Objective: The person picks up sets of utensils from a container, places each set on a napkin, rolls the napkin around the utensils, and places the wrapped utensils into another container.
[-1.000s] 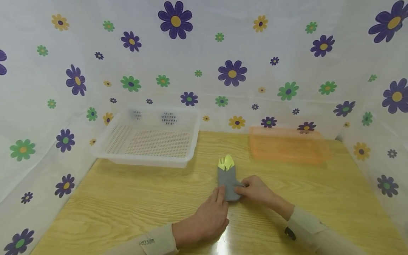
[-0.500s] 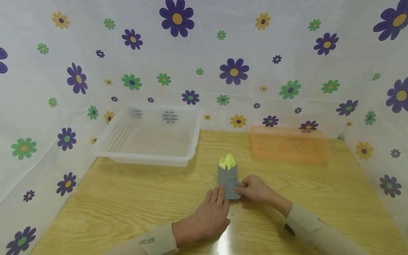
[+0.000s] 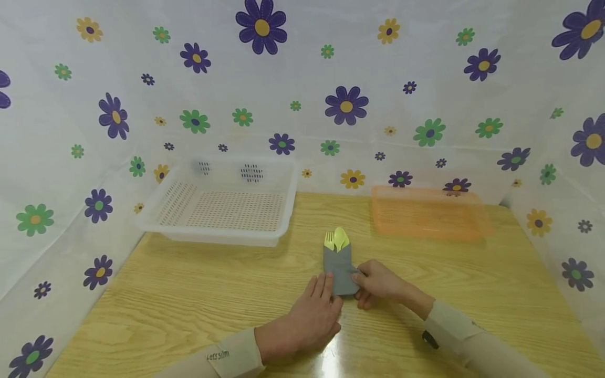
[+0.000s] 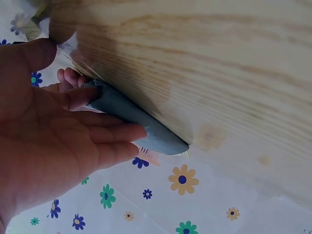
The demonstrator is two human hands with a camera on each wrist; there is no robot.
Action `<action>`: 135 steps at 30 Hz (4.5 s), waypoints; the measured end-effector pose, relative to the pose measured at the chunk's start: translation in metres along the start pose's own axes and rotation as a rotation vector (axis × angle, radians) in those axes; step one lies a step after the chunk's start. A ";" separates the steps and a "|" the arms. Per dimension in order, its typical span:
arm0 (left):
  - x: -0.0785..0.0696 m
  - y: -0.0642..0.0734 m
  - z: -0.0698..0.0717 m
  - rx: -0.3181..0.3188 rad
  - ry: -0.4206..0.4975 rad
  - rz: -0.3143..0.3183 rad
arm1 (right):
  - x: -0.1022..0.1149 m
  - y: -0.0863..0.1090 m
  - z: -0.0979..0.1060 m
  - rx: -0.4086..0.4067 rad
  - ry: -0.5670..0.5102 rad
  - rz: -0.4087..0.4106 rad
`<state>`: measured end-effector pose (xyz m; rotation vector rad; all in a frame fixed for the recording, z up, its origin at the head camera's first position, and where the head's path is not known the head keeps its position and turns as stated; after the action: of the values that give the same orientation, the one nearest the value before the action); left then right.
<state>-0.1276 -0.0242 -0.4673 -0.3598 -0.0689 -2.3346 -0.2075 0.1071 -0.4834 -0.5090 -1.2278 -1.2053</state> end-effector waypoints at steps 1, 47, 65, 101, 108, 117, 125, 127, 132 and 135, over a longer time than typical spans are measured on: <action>0.000 0.000 0.000 0.000 0.010 -0.001 | -0.001 0.000 0.000 0.005 -0.005 -0.007; 0.003 -0.001 0.004 0.060 0.046 -0.004 | 0.028 0.009 -0.018 -0.269 0.831 0.618; 0.024 0.004 0.000 0.054 0.329 -0.012 | 0.026 0.001 -0.016 -0.188 0.630 0.554; 0.082 -0.037 -0.032 -0.080 0.897 0.502 | 0.029 -0.003 -0.022 -0.245 0.690 0.508; 0.084 -0.039 -0.037 -0.030 0.962 0.528 | 0.026 -0.004 -0.019 -0.234 0.653 0.479; 0.081 -0.046 -0.040 -0.006 0.973 0.489 | 0.021 0.001 -0.016 -0.222 0.602 0.546; 0.079 -0.054 -0.035 0.050 0.932 0.436 | 0.018 0.004 -0.013 -0.229 0.567 0.540; 0.079 -0.054 -0.034 0.060 0.885 0.419 | 0.019 0.005 -0.015 -0.259 0.589 0.532; 0.076 -0.055 -0.033 0.103 0.768 0.410 | 0.022 0.011 -0.020 -0.389 0.774 0.582; 0.076 -0.054 -0.032 0.124 0.748 0.445 | 0.023 0.012 -0.023 -0.434 0.841 0.561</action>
<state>-0.2237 -0.0426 -0.4736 0.5206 0.2085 -1.8743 -0.1897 0.0827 -0.4670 -0.5294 -0.0836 -1.0153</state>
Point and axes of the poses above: each hand's wrist, its own y-axis away from the middle knuckle, its own z-axis out of the back of the hand, x = y × z, the point moved 6 cm from there along -y, towards the middle knuckle, and after that the axes turned 13 degrees about -x, right-handed, at the moved point
